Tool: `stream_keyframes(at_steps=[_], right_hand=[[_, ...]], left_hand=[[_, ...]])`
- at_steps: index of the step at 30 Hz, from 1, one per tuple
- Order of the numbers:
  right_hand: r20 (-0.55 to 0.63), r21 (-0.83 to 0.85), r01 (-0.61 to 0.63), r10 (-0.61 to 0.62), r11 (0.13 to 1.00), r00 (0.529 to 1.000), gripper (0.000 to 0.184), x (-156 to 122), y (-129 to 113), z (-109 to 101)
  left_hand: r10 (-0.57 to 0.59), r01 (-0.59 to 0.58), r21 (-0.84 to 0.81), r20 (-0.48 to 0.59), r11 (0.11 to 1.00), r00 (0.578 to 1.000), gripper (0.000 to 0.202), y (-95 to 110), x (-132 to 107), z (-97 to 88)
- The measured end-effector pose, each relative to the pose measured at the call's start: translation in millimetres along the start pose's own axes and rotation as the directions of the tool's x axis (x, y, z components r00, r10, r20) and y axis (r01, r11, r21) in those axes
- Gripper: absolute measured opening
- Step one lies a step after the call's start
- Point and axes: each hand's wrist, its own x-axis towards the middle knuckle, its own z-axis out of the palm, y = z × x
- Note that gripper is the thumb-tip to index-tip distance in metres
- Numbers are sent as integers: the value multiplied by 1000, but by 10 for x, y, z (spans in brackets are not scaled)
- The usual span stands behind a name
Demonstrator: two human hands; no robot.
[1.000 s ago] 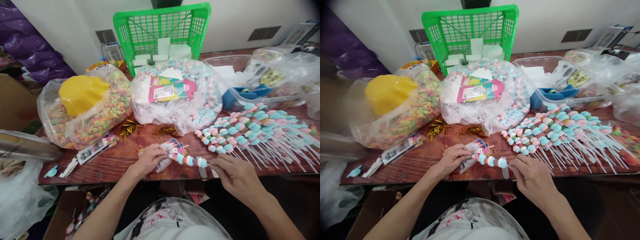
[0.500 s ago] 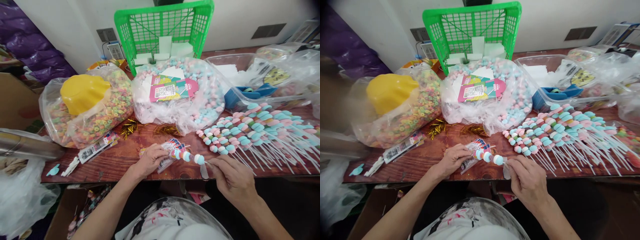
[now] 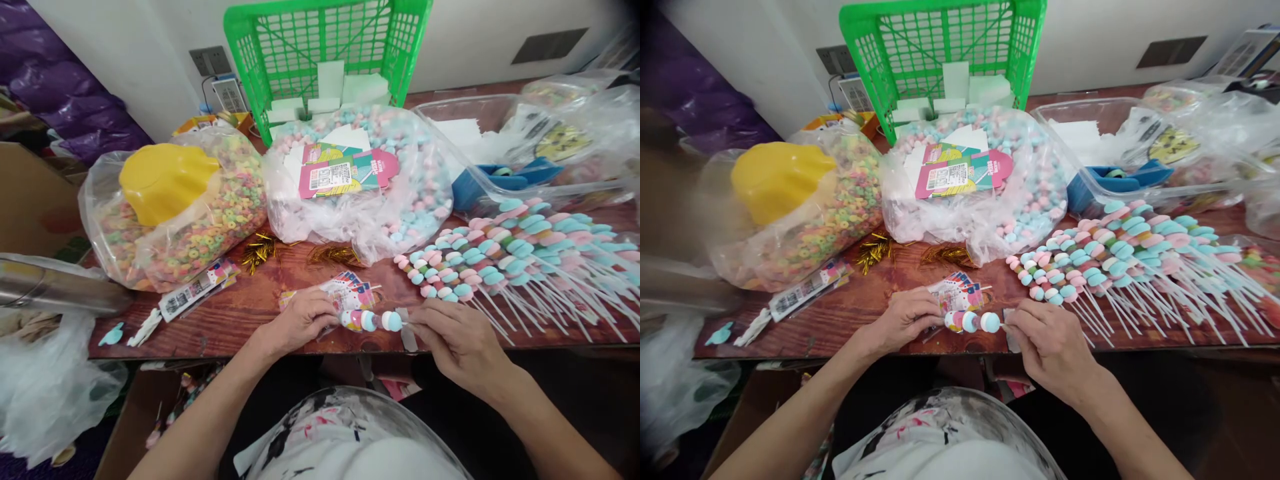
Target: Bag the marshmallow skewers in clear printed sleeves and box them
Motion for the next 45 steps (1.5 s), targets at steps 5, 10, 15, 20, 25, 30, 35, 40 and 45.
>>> stream_keyframes(at_steps=[5,10,15,20,25,30,35,40,45], right_hand=[[-61,172,-36,48,984,997,15,-10,-48,54],[-159,149,16,8,989,987,15,-6,-73,5],[-206,-69,196,-206,978,957,18,26,-198,-56],[-85,-150,242,-256,959,963,20,120,-377,-163],[-60,-157,136,-147,978,987,21,139,-329,-239],[-55,-92,51,-56,994,997,17,77,-303,-234],[53,-138,135,-129,981,990,18,129,-341,-256],[178,-224,206,-167,953,970,16,223,-334,-359],[138,-206,312,-288,928,948,16,285,-339,-415]], left_hand=[[-2,0,76,28,997,1000,21,78,-9,-77],[-82,63,122,164,991,983,42,277,26,-150],[-251,244,58,265,968,931,38,432,68,-59],[-273,290,-31,250,957,929,39,537,103,51],[-332,328,57,233,943,914,42,687,125,65],[-410,370,198,227,908,883,29,736,84,111],[-377,403,-28,299,915,877,31,776,109,120],[-395,461,-154,329,874,858,37,789,140,89],[-337,503,-375,426,779,840,35,717,114,159]])
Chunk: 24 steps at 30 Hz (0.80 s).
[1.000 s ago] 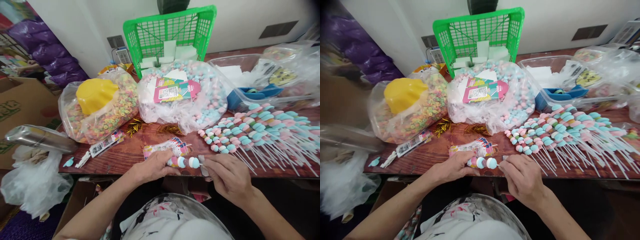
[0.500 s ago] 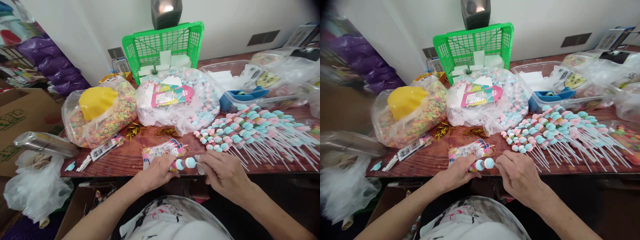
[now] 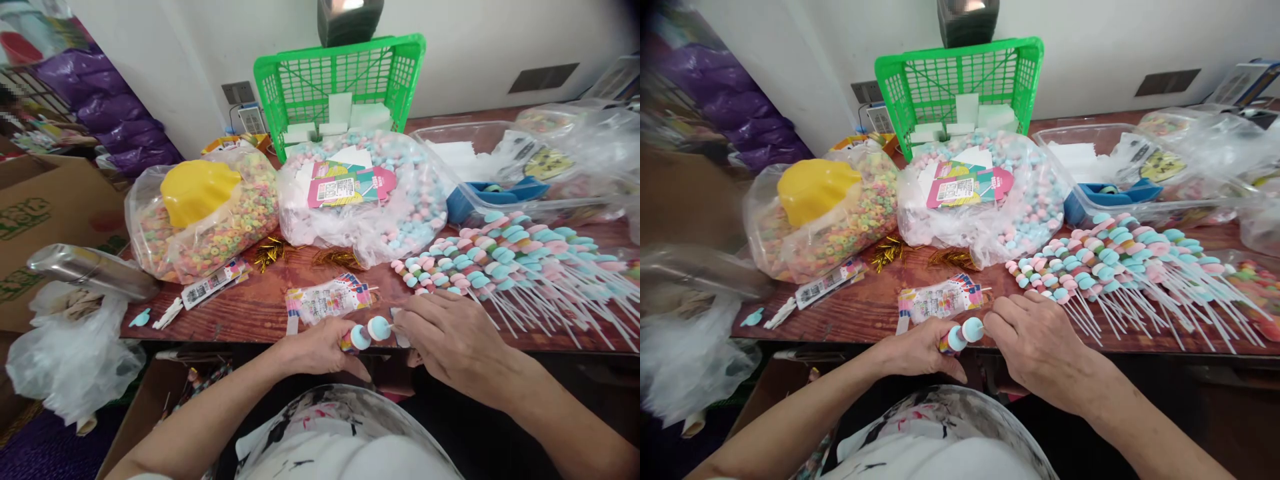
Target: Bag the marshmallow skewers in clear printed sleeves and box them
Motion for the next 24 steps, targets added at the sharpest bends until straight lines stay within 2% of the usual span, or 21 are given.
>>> stream_keyframes(at_steps=[4,7,10,14,18,21,24], right_hand=[[36,26,48,-49,999,998,15,17,25,12],[82,14,55,-56,998,995,14,-6,48,18],[157,-15,51,-48,999,986,17,-62,70,-8],[224,-40,38,-28,998,974,27,-149,91,-55],[200,-16,-1,4,1000,980,22,-154,39,-45],[153,10,-32,30,999,988,17,-101,-57,-1],[131,42,-47,42,998,991,21,-65,-142,42]], left_hand=[[-11,31,-250,82,968,997,45,-37,41,54],[-51,75,-287,89,955,995,49,-42,64,86],[-87,94,-183,45,979,995,47,-27,62,97],[-77,91,103,-135,990,988,39,23,37,101],[-26,100,284,-254,954,967,31,66,26,138],[11,88,346,-276,934,961,30,65,21,174],[43,71,370,-290,926,956,29,26,13,195]])
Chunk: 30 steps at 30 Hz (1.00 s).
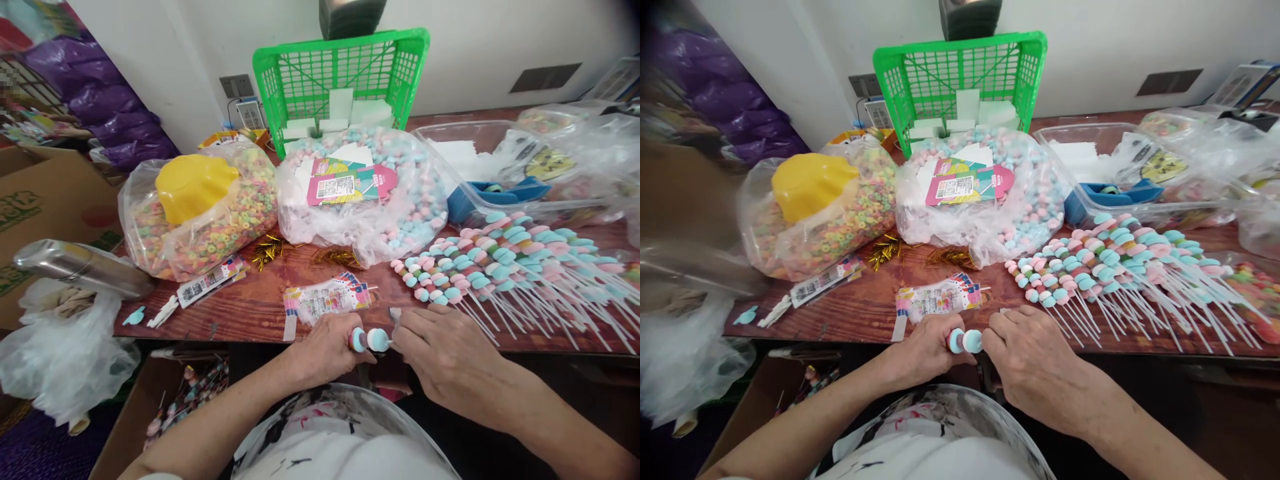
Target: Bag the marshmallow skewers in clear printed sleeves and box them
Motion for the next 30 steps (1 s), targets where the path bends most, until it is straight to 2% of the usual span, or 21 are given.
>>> stream_keyframes(at_steps=[5,8,13,17,20,21,23,25,26,28,30], right_hand=[[40,20,30,-31,999,999,23,-45,-29,-14],[27,37,42,-43,998,999,23,-87,-24,-48],[36,79,24,-27,997,999,23,-80,-70,-10],[-68,33,4,-2,999,998,21,-18,-93,84],[-107,3,30,-29,1000,994,24,-1,-21,99],[-107,5,37,-36,999,994,23,-6,20,86],[-116,17,49,-47,999,992,22,-22,112,42],[-139,30,58,-54,998,989,21,-29,192,-3],[-155,40,64,-57,997,986,21,-25,221,-18],[-201,64,83,-69,994,977,21,-5,252,-23],[-260,71,95,-74,993,963,20,17,258,0]], left_hand=[[-7,17,138,-74,990,997,36,-77,-7,2],[-26,39,188,-69,981,997,45,-97,2,-24],[21,-6,228,-67,974,998,47,-78,36,22],[28,-22,253,-17,967,999,45,-4,64,95],[44,-46,168,16,985,999,47,42,49,-15],[61,-65,91,51,994,997,52,47,46,-100],[100,-83,-104,169,991,981,75,40,67,-322],[109,-32,-245,309,969,945,99,14,136,-542],[99,2,-264,370,965,924,104,-2,185,-626],[90,38,-256,470,966,878,92,-36,288,-707],[99,64,-268,554,961,827,60,-67,365,-674]])
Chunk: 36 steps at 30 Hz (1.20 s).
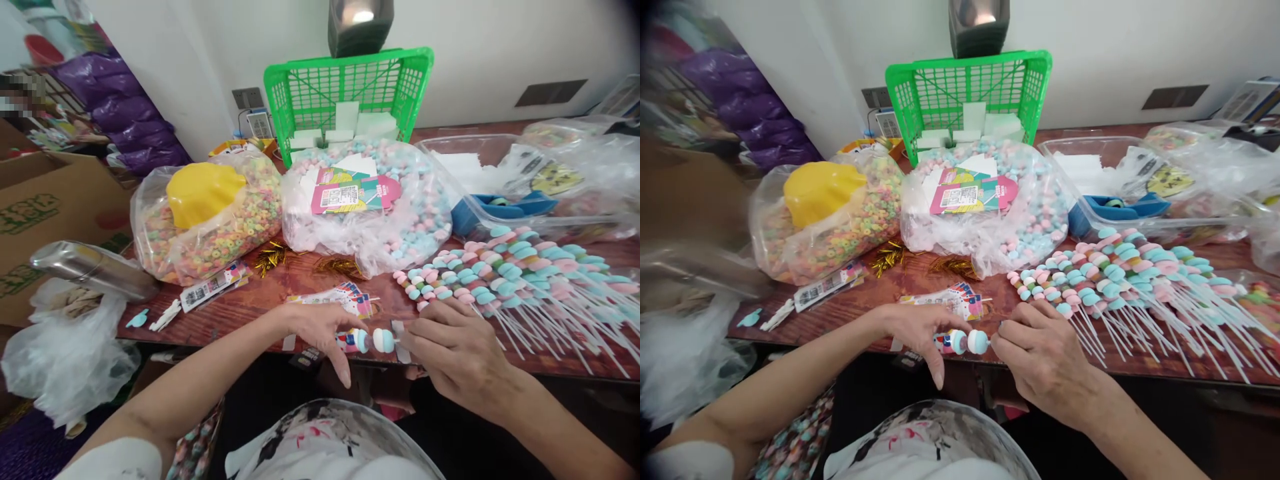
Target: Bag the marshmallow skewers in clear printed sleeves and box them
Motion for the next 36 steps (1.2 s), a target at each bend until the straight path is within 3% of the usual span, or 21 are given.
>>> stream_keyframes(at_steps=[2,6,10,12,15,18,21,24,29,33,36], right_hand=[[-41,-24,11,-12,1000,999,18,-1,-4,35],[-14,-47,64,-64,997,998,19,-22,-33,71],[54,18,30,-31,999,998,23,31,-73,68],[74,20,-49,47,999,996,23,70,-82,68],[59,13,-175,174,985,983,21,81,-78,78],[32,-7,-228,228,974,973,21,37,-81,105],[27,-28,-263,264,964,964,24,-8,-118,145],[15,39,-307,306,951,952,24,-24,-182,200],[34,171,-281,279,944,960,22,-33,-252,288],[15,21,-137,137,990,990,24,-51,-213,296],[26,-9,18,-18,1000,1000,23,-48,-178,255]], left_hand=[[-30,37,-106,63,994,998,35,-56,79,61],[-131,124,-276,-4,953,991,39,-158,147,242],[-29,15,-60,-231,998,973,35,-159,141,323],[63,5,165,-404,986,913,24,-148,138,343],[198,120,443,-607,889,770,8,-174,141,382],[332,165,572,-661,803,673,8,-232,142,427],[436,200,674,-645,711,628,16,-251,130,470],[469,225,729,-613,646,636,18,-231,126,511],[409,169,700,-576,693,707,4,-250,111,528],[299,231,625,-624,746,722,8,-244,23,473],[229,199,586,-573,785,787,14,-190,-40,417]])
